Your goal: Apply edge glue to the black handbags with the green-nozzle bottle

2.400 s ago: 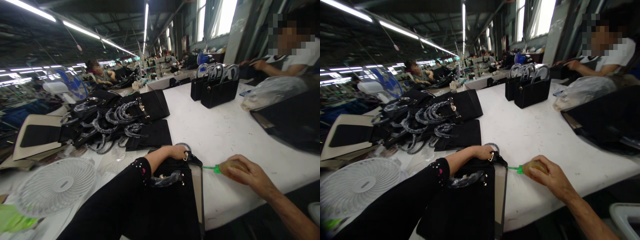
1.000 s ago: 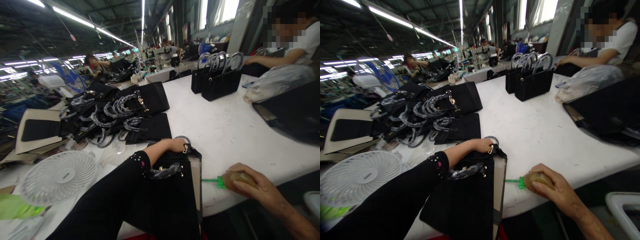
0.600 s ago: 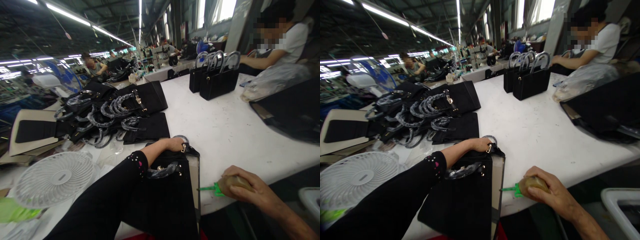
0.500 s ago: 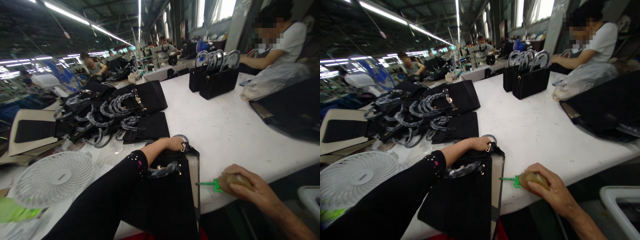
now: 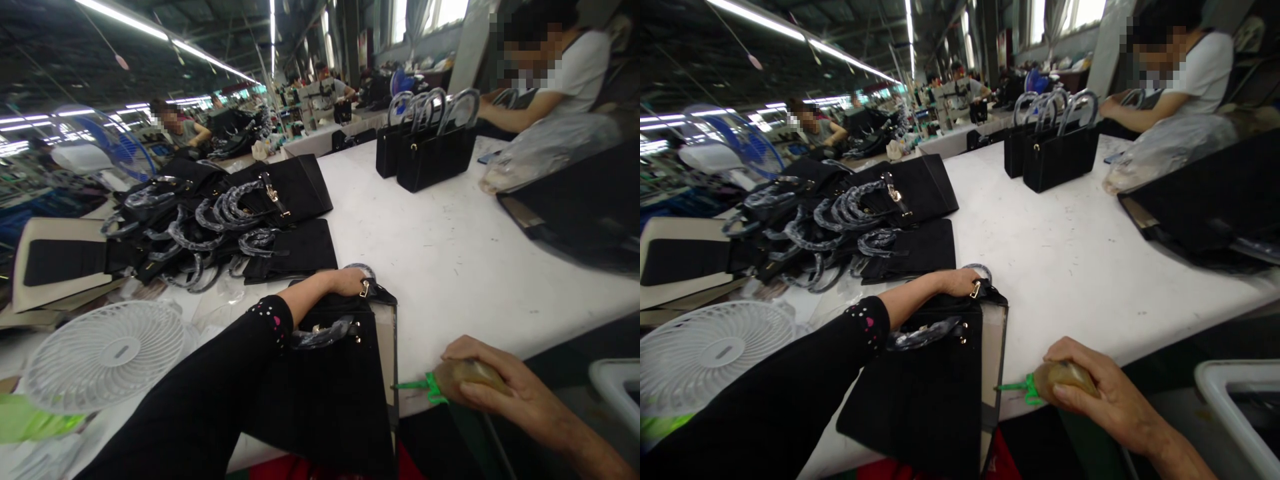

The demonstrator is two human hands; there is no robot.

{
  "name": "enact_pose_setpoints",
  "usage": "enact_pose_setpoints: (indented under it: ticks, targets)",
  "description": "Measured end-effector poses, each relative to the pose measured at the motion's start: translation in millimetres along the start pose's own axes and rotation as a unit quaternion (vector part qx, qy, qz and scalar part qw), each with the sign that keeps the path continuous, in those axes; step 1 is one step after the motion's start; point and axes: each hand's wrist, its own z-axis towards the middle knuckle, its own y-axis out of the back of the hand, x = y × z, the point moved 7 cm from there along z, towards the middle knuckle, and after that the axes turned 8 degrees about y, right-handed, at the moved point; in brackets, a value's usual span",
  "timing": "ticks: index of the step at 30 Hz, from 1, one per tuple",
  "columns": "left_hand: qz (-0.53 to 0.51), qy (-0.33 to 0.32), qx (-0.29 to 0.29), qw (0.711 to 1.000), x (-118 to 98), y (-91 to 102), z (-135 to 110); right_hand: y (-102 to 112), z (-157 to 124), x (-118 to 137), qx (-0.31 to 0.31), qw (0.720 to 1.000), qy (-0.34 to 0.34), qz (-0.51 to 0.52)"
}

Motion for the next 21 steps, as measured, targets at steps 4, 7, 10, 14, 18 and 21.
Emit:
enact_pose_setpoints:
  ticks: [4, 7, 10, 14, 18, 21]
  targets:
    - [0.005, 0.005, 0.004, 1.000, 0.4, -1.0, 0.4, 8.7, -6.7, 1.4, -0.088, 0.996, 0.013, -0.031]
    - [0.005, 0.005, 0.003, 1.000, -1.0, -0.4, -0.9, 5.0, -9.0, -0.2, -0.062, 0.998, 0.010, -0.023]
    - [0.001, 0.003, 0.004, 1.000, -1.6, 0.0, -1.1, 1.5, -8.8, 1.8, -0.040, 0.999, 0.024, -0.025]
    - [-0.006, 0.004, -0.003, 1.000, -0.7, 0.6, -0.4, 11.5, -7.6, 3.9, -0.119, 0.989, 0.053, -0.073]
    - [-0.015, 0.002, -0.007, 1.000, -0.1, 1.0, -0.9, 1.4, -6.8, -0.5, -0.041, 0.998, 0.030, -0.029]
    - [-0.022, 0.002, -0.008, 1.000, 0.6, 1.2, -0.8, 0.2, -8.7, 0.7, -0.032, 0.999, 0.033, -0.022]
